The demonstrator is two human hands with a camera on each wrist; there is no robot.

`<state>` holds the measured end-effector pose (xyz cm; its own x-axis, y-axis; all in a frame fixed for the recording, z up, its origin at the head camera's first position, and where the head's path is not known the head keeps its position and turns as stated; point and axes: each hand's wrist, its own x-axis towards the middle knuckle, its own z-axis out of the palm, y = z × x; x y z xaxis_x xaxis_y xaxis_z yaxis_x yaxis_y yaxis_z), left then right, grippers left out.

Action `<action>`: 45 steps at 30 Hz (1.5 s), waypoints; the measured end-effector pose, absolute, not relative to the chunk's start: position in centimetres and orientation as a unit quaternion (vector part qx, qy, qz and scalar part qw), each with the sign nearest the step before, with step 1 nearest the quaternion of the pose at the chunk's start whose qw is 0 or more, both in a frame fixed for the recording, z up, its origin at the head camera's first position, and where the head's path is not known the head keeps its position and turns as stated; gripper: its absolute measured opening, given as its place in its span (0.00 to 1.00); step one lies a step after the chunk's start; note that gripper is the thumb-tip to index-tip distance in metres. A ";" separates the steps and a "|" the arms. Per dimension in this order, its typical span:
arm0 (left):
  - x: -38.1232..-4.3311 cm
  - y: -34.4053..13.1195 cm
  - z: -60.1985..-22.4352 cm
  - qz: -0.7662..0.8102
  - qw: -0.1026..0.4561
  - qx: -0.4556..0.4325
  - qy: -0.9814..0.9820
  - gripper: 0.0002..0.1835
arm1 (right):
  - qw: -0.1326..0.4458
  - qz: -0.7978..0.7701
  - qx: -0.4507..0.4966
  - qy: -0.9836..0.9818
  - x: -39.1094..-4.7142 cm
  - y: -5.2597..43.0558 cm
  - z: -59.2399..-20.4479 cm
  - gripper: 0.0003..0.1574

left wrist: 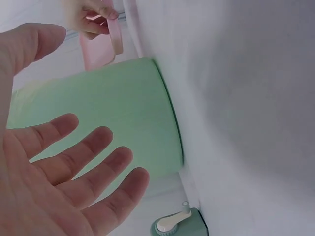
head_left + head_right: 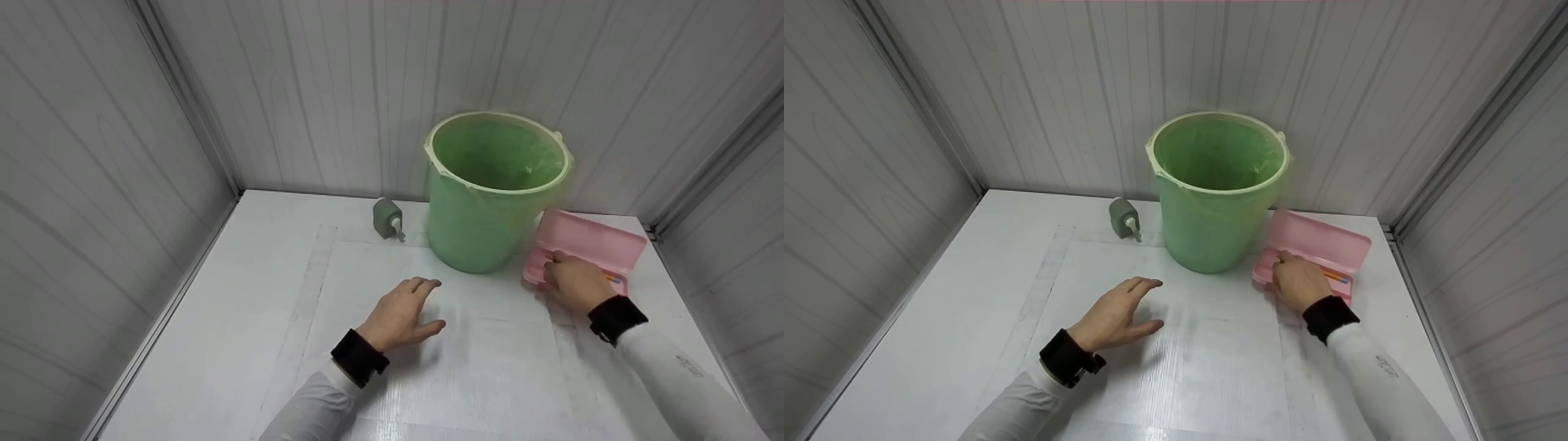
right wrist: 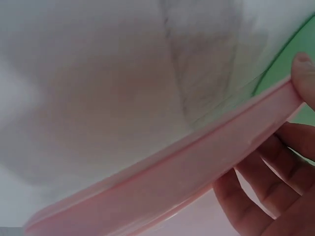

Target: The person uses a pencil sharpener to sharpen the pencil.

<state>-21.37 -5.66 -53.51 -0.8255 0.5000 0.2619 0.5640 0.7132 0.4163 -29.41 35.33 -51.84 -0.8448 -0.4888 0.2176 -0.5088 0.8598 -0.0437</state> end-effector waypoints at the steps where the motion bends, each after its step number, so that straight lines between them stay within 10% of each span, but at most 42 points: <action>1: -21.4 -5.6 -53.5 -0.247 0.069 -0.291 -0.922 0.38 | 0.101 0.048 0.266 -0.957 -28.8 35.0 -51.9 0.17; 12: -22.0 -5.1 -52.9 -0.307 0.152 -0.286 -0.895 0.22 | 0.077 0.066 0.280 -0.955 -23.8 30.9 -52.2 0.14; 45: -23.3 -2.1 -56.5 -0.191 0.094 -0.287 -0.934 0.07 | 0.113 0.026 0.448 -0.886 -20.5 18.7 -56.2 0.22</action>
